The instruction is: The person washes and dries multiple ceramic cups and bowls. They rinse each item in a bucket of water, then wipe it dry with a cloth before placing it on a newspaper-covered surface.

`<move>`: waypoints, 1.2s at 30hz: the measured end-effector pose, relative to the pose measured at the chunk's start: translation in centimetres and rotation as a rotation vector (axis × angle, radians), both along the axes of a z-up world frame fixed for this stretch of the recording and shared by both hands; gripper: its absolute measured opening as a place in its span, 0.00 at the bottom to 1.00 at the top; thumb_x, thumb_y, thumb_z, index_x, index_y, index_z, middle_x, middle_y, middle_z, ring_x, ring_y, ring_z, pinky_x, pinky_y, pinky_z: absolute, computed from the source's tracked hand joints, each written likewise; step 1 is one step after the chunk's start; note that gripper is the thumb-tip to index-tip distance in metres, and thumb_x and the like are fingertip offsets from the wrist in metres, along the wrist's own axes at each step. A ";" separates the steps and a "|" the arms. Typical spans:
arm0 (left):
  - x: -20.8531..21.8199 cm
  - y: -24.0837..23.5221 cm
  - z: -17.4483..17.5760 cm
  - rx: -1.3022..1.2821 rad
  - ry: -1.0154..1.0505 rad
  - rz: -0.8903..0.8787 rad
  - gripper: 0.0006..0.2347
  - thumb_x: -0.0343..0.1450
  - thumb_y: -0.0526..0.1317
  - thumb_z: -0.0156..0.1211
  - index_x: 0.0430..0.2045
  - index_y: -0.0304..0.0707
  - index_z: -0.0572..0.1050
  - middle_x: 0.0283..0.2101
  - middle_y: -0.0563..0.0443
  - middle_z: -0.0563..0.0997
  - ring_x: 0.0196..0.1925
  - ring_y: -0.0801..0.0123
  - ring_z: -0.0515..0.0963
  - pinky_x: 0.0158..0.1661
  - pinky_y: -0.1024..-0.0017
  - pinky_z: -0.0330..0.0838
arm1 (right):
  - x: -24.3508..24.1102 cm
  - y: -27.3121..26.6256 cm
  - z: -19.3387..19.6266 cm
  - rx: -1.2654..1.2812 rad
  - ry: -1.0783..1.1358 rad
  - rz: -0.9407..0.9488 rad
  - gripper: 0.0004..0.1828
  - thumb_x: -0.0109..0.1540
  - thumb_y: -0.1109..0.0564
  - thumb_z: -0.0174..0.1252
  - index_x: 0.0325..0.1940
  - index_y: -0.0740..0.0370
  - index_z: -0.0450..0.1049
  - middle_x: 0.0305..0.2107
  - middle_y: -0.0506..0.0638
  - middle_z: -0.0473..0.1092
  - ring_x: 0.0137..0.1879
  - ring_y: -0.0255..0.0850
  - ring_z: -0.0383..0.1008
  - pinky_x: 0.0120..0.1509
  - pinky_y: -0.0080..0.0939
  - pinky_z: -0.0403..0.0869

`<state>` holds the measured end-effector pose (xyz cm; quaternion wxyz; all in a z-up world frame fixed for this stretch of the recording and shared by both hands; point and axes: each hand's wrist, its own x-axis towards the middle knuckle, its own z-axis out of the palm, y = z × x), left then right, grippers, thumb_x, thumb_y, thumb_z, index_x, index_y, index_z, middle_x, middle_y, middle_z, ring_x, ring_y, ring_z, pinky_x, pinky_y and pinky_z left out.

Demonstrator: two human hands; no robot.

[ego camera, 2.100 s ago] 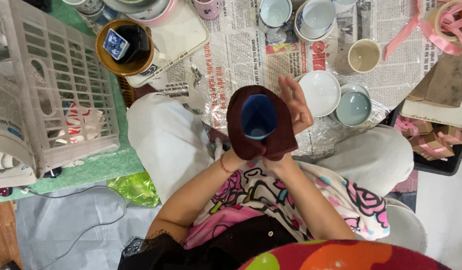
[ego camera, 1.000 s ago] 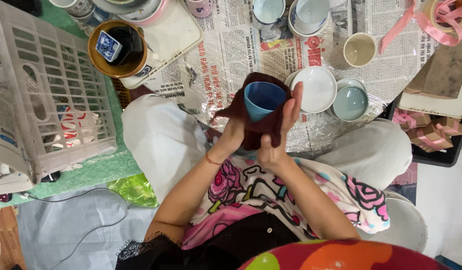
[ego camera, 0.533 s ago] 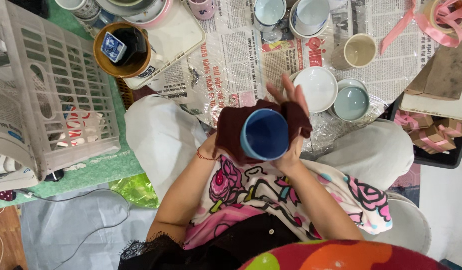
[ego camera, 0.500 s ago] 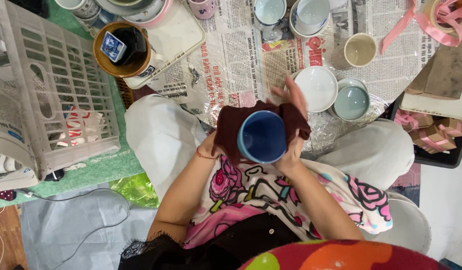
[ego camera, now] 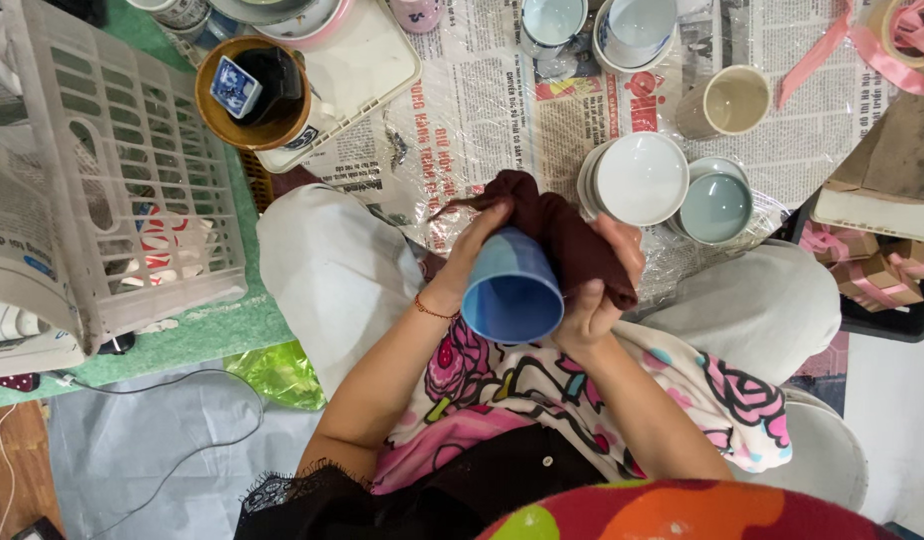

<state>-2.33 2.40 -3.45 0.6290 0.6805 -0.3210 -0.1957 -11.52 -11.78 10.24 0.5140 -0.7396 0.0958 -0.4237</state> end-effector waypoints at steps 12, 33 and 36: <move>2.2 -2.4 3.5 -0.571 1.474 0.045 0.10 0.79 0.45 0.55 0.39 0.38 0.78 0.27 0.48 0.82 0.29 0.65 0.83 0.35 0.68 0.80 | 0.6 -0.5 -0.5 0.348 -0.258 -0.002 0.28 0.72 0.37 0.51 0.61 0.62 0.61 0.52 0.58 0.64 0.59 0.43 0.67 0.70 0.44 0.67; 4.7 1.6 17.7 0.506 -0.310 0.385 0.15 0.75 0.45 0.64 0.23 0.30 0.74 0.24 0.37 0.76 0.28 0.46 0.77 0.30 0.59 0.68 | 2.3 0.1 2.3 -0.065 0.070 0.287 0.51 0.55 0.51 0.80 0.73 0.54 0.56 0.76 0.64 0.47 0.83 0.62 0.50 0.86 0.59 0.57; 3.8 2.6 23.9 0.407 -0.323 0.373 0.13 0.71 0.43 0.62 0.25 0.29 0.75 0.25 0.38 0.76 0.26 0.50 0.77 0.29 0.60 0.68 | 2.7 0.4 1.1 -0.177 0.083 0.284 0.52 0.50 0.53 0.80 0.71 0.54 0.56 0.75 0.65 0.50 0.84 0.65 0.45 0.85 0.64 0.52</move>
